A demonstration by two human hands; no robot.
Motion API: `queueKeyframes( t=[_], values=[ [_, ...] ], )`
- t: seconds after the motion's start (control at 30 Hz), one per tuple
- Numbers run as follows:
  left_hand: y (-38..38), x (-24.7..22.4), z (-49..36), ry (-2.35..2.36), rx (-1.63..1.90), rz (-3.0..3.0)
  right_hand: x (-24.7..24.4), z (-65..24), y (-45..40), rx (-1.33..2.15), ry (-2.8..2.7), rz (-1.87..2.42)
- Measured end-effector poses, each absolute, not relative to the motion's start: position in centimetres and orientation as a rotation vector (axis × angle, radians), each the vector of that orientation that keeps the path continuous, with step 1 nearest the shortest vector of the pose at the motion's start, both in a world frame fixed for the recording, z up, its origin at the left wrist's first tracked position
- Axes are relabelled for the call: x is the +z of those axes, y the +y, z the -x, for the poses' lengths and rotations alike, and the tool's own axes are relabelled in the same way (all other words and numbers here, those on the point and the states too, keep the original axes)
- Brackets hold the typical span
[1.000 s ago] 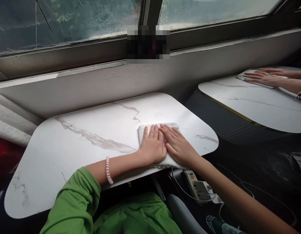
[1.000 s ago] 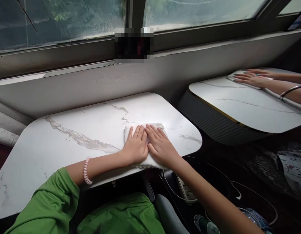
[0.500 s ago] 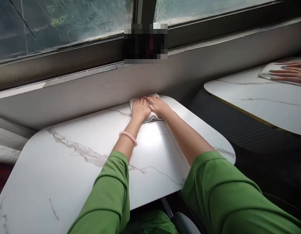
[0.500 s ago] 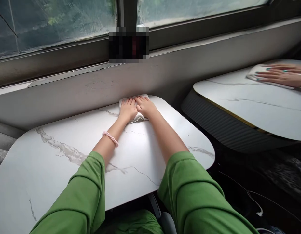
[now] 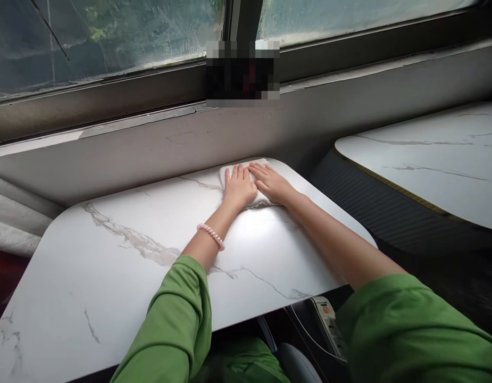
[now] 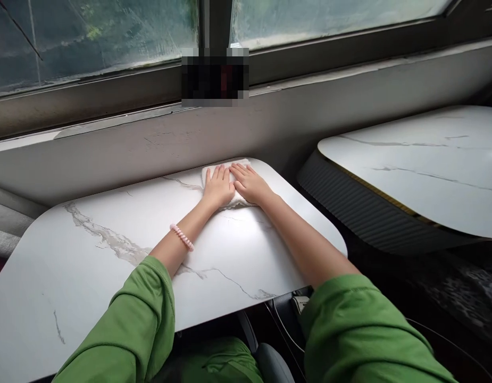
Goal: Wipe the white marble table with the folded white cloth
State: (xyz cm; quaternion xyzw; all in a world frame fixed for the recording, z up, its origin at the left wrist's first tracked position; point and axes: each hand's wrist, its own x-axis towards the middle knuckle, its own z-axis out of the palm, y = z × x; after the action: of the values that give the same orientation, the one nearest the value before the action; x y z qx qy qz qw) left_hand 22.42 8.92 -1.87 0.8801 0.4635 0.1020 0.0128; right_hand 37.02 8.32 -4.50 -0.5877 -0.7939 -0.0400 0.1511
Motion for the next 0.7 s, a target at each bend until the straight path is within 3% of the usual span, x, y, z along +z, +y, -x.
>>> queueKeyframes(
  t=[0.43,0.7],
  values=[
    [-8.0,-0.9,-25.9,1.223,0.215,-2.71,-4.5,-41.2,-10.9,0.0,-2.152,1.747],
    [-11.0,-1.7,-27.2,1.029,0.243,-2.719,-5.7,-42.4,-16.2,-0.079,-2.035,1.782]
  ],
)
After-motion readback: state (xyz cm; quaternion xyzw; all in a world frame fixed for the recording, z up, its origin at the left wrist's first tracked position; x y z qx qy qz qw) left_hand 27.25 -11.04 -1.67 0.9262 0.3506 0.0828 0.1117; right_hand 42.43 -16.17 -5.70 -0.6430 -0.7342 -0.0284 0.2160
